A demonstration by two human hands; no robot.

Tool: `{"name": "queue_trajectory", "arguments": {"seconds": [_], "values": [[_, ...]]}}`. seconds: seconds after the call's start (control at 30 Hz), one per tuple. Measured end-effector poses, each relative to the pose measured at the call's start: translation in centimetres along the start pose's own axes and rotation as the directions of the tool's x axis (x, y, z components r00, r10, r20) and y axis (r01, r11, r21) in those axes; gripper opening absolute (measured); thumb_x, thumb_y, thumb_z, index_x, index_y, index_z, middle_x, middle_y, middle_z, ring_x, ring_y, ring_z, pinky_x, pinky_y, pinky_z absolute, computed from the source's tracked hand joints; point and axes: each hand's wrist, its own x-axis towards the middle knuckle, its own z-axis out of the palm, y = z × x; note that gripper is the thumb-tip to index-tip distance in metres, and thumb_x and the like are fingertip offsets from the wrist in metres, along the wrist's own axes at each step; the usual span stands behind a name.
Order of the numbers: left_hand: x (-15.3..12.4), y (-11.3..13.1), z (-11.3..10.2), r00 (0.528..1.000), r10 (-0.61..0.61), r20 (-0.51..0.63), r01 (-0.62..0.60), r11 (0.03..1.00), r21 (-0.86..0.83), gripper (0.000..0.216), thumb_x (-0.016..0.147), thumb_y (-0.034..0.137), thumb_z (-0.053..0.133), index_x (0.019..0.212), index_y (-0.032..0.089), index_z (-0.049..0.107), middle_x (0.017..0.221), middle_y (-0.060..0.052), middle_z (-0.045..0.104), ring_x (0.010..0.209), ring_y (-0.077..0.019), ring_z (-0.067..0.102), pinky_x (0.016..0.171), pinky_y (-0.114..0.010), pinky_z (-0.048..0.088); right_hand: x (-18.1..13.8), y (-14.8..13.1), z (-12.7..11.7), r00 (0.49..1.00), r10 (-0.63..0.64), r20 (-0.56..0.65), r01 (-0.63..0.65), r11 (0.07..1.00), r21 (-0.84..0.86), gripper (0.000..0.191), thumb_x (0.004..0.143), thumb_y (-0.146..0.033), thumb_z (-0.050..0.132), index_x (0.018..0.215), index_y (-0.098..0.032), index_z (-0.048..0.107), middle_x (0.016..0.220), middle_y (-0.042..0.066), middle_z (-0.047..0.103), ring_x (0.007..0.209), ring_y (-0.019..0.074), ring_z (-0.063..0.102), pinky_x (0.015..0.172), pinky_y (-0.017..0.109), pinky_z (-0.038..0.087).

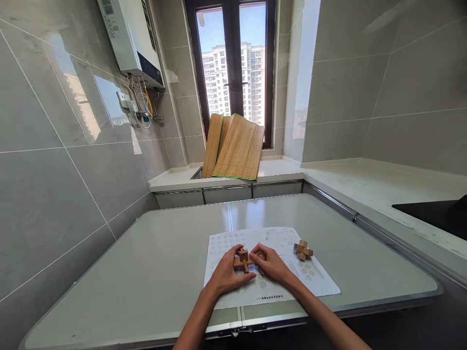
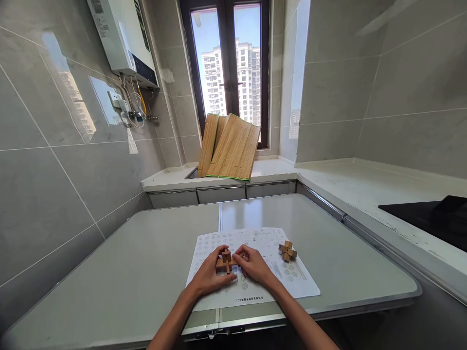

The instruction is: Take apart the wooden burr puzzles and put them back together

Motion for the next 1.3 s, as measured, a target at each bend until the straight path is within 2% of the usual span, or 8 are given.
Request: {"name": "queue_trajectory", "arguments": {"seconds": [0.23, 0.57, 0.73, 0.87, 1.0, 1.1, 1.2, 1.3], "values": [[-0.15, 0.09, 0.17, 1.000, 0.020, -0.008, -0.020, 1.000, 0.009, 0.091, 0.067, 0.047, 0.087, 0.145, 0.027, 0.046, 0.143, -0.011, 0.056, 0.131, -0.0343, 0.054, 0.112, -0.051, 0.044, -0.29, -0.12, 0.16, 0.999, 0.021, 0.027, -0.020, 1.000, -0.012, 0.043, 0.086, -0.067, 0.061, 0.083, -0.024, 0.054, 0.049, -0.009, 0.050, 0.035, 0.0111, 0.043, 0.039, 0.023, 0.026], [-0.29, -0.35, 0.23, 1.000, 0.014, 0.006, -0.014, 0.999, 0.035, 0.095, 0.068, 0.051, 0.086, 0.149, 0.027, 0.042, 0.144, -0.013, 0.054, 0.132, -0.0354, 0.052, 0.110, -0.052, 0.044, -0.62, -0.57, -0.05, 0.998, 0.047, 0.037, -0.047, 0.999, -0.010, 0.047, 0.084, -0.071, 0.061, 0.083, -0.024, 0.055, 0.052, -0.007, 0.057, 0.032, 0.0099, 0.043, 0.038, 0.022, 0.028], [-0.33, -0.22, 0.16, 0.999, 0.044, 0.006, -0.044, 0.998, 0.047, 0.096, 0.066, 0.049, 0.088, 0.149, 0.028, 0.042, 0.143, -0.012, 0.055, 0.131, -0.0360, 0.052, 0.110, -0.052, 0.043, -0.64, -0.54, -0.12, 0.992, 0.068, 0.107, -0.071, 0.997, 0.029, 0.049, 0.084, -0.072, 0.060, 0.090, -0.023, 0.054, 0.048, -0.010, 0.053, 0.029, 0.0083, 0.038, 0.034, 0.020, 0.024], [-0.27, 0.26, 0.03, 0.996, 0.089, -0.002, -0.088, 0.995, 0.045, 0.100, 0.061, 0.042, 0.092, 0.147, 0.030, 0.042, 0.142, -0.010, 0.055, 0.130, -0.0344, 0.053, 0.110, -0.051, 0.043, -0.36, -0.20, -0.18, 0.985, 0.061, 0.161, -0.071, 0.996, 0.060, 0.054, 0.082, -0.072, 0.062, 0.097, -0.020, 0.060, 0.057, -0.006, 0.061, 0.035, 0.0094, 0.047, 0.037, 0.022, 0.035], [-0.16, 0.50, 0.04, 0.994, 0.105, -0.043, -0.104, 0.994, 0.027, 0.108, 0.058, 0.039, 0.094, 0.149, 0.034, 0.037, 0.148, -0.009, 0.049, 0.135, -0.0346, 0.048, 0.112, -0.052, 0.041, -0.21, 0.04, -0.14, 0.995, 0.015, 0.098, -0.023, 0.997, 0.074, 0.053, 0.081, -0.069, 0.066, 0.099, -0.020, 0.062, 0.074, 0.000, 0.069, 0.049, 0.0130, 0.057, 0.048, 0.027, 0.047], [-0.06, 0.34, 0.20, 0.995, 0.062, -0.079, -0.067, 0.996, -0.055, 0.114, 0.058, 0.038, 0.094, 0.153, 0.034, 0.030, 0.153, -0.011, 0.043, 0.135, -0.0343, 0.049, 0.111, -0.051, 0.043, -0.33, -0.02, -0.13, 0.998, -0.023, 0.052, 0.019, 0.997, 0.076, 0.047, 0.081, -0.066, 0.069, 0.095, -0.021, 0.061, 0.083, 0.002, 0.072, 0.061, 0.0170, 0.064, 0.058, 0.031, 0.052], [0.09, 0.21, 0.26, 0.998, -0.006, -0.070, -0.002, 0.994, -0.111, 0.104, 0.064, 0.038, 0.091, 0.151, 0.030, 0.035, 0.151, -0.013, 0.048, 0.132, -0.0344, 0.053, 0.110, -0.054, 0.043, -0.48, -0.21, -0.17, 0.998, -0.053, 0.036, 0.050, 0.995, 0.086, 0.045, 0.081, -0.064, 0.071, 0.092, -0.022, 0.060, 0.086, 0.004, 0.073, 0.070, 0.0195, 0.067, 0.067, 0.034, 0.054], [0.27, 0.43, 0.12, 0.997, -0.029, -0.076, 0.021, 0.994, -0.107, 0.091, 0.067, 0.039, 0.089, 0.146, 0.026, 0.045, 0.146, -0.013, 0.054, 0.135, -0.0350, 0.051, 0.114, -0.055, 0.038, -0.56, -0.47, -0.25, 0.997, -0.075, 0.038, 0.071, 0.993, 0.097, 0.043, 0.083, -0.063, 0.070, 0.093, -0.022, 0.060, 0.087, 0.004, 0.073, 0.072, 0.0204, 0.068, 0.072, 0.036, 0.055]]}}
